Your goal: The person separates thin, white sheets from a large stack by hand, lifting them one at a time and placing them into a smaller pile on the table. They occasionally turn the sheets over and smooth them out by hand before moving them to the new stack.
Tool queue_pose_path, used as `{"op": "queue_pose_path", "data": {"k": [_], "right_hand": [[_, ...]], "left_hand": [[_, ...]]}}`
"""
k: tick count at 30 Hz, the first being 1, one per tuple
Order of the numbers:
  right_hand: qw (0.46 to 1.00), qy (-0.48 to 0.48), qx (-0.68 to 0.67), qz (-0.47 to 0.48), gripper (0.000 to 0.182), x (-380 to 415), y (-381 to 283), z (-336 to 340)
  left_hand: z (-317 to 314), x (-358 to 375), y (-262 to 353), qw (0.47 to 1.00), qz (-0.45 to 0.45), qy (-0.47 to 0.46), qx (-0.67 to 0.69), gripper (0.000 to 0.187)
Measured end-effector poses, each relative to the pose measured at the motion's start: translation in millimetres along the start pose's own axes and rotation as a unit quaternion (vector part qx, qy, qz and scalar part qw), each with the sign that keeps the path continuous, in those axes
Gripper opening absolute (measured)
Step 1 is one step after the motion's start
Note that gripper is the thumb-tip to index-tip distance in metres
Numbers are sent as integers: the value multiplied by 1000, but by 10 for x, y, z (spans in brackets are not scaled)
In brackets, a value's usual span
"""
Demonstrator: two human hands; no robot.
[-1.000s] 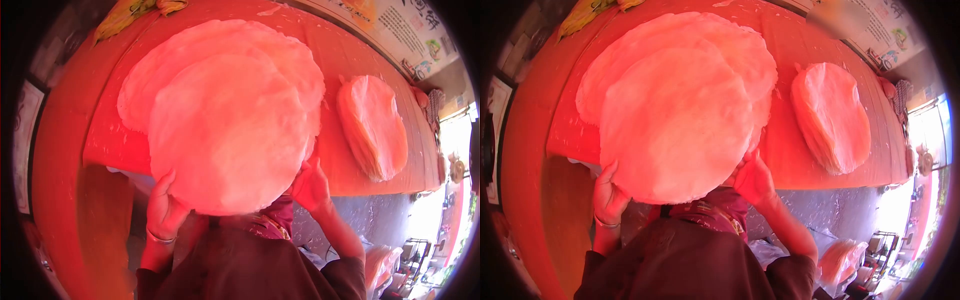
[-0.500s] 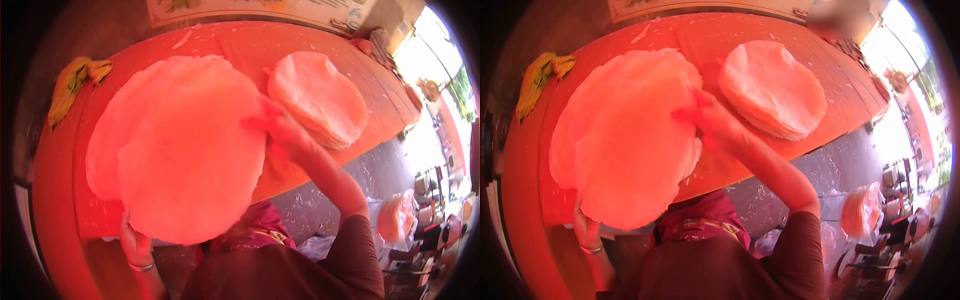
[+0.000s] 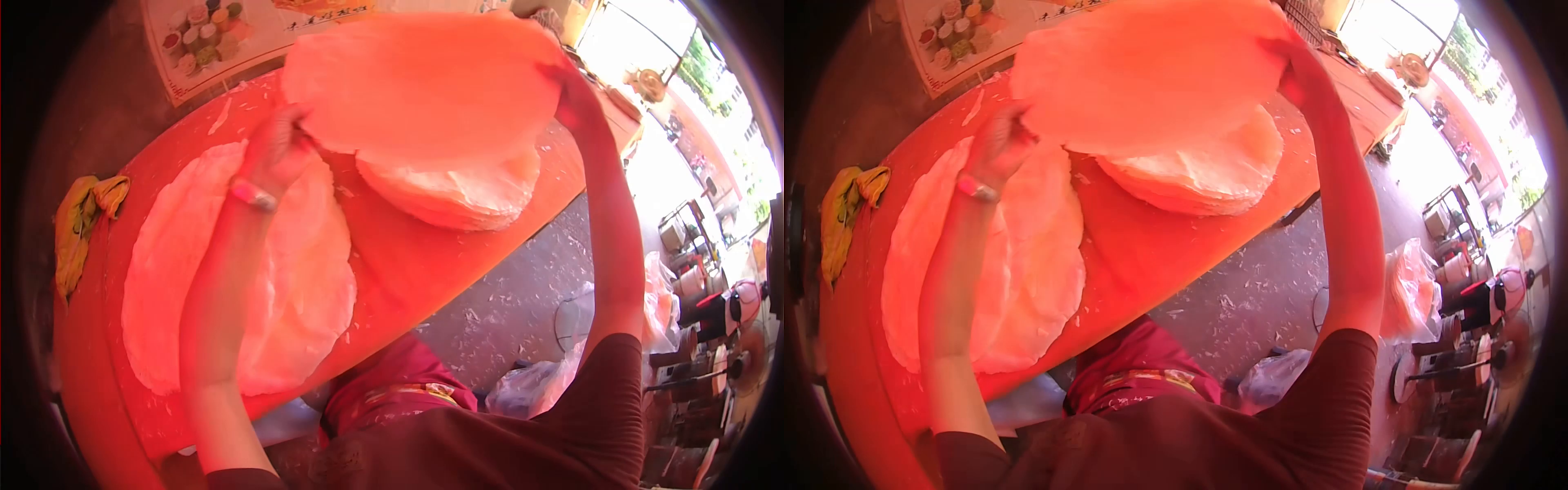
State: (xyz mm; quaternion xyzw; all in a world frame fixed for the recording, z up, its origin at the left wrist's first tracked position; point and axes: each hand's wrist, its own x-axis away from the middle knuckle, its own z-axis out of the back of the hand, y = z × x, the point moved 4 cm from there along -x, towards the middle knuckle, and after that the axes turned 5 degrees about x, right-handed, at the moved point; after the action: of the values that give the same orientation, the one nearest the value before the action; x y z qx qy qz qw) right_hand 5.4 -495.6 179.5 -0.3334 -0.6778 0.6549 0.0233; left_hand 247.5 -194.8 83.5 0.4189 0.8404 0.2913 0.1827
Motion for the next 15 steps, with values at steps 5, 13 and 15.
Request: {"op": "queue_pose_path", "data": {"k": [5,13,15], "right_hand": [[995,59,28,-76,44,559,1079,881],[974,142,56,-168,58,935,1688,1160],[968,159,89,-170,60,884,1585,1140]], "left_hand": [[172,-449,-1053,989,-1,78,-125,21],[394,-444,-1364,967,110,66,-222,28],[254,-378,-1314,950,124,82,-275,25]]}}
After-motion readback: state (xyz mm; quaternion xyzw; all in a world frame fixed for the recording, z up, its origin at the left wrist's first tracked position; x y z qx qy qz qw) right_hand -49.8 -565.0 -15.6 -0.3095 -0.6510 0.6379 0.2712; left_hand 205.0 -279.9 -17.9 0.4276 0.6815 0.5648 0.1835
